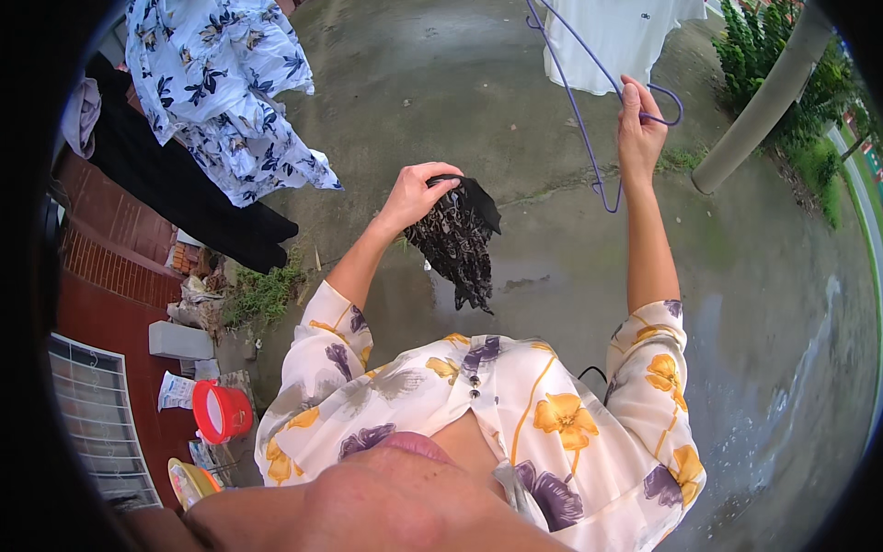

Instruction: The person washes clothes by hand in basins containing soap and water, scrubs the items, and then places them on hangers to dry on a line.

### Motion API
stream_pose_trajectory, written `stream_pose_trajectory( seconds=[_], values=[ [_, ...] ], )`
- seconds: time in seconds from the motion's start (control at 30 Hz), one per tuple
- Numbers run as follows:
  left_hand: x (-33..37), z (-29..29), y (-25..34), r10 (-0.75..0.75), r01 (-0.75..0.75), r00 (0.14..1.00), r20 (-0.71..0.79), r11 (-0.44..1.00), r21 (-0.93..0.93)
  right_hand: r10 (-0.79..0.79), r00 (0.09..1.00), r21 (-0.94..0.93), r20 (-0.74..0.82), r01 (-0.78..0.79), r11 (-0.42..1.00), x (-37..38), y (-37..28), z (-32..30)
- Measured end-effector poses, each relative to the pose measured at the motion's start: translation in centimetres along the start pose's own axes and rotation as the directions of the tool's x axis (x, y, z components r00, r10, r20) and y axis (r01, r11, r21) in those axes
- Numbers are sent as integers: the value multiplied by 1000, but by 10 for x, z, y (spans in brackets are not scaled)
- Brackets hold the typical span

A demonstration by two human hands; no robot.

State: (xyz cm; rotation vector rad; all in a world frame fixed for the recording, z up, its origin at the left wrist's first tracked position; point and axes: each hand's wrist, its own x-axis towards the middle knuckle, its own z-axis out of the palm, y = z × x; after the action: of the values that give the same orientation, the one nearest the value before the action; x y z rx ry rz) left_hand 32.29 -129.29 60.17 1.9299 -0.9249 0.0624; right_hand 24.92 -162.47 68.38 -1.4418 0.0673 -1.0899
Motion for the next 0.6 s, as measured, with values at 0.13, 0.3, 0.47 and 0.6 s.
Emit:
stream_pose_trajectory(
  seconds=[0.13,0.3,0.47,0.6],
  values=[
    [16,-17,0,95,-76,991,-98,980,184,126,980,-130,156,-107,986,-50,19,-85],
    [29,-30,6,239,-189,959,-151,940,283,471,713,-270,520,-386,882,-95,-8,-107],
    [38,-32,33,351,-321,936,-1,858,400,493,477,-424,727,-253,870,-109,3,-27],
    [41,-27,37,368,-344,930,16,850,399,411,445,-409,795,-106,906,-97,43,40]
  ],
)
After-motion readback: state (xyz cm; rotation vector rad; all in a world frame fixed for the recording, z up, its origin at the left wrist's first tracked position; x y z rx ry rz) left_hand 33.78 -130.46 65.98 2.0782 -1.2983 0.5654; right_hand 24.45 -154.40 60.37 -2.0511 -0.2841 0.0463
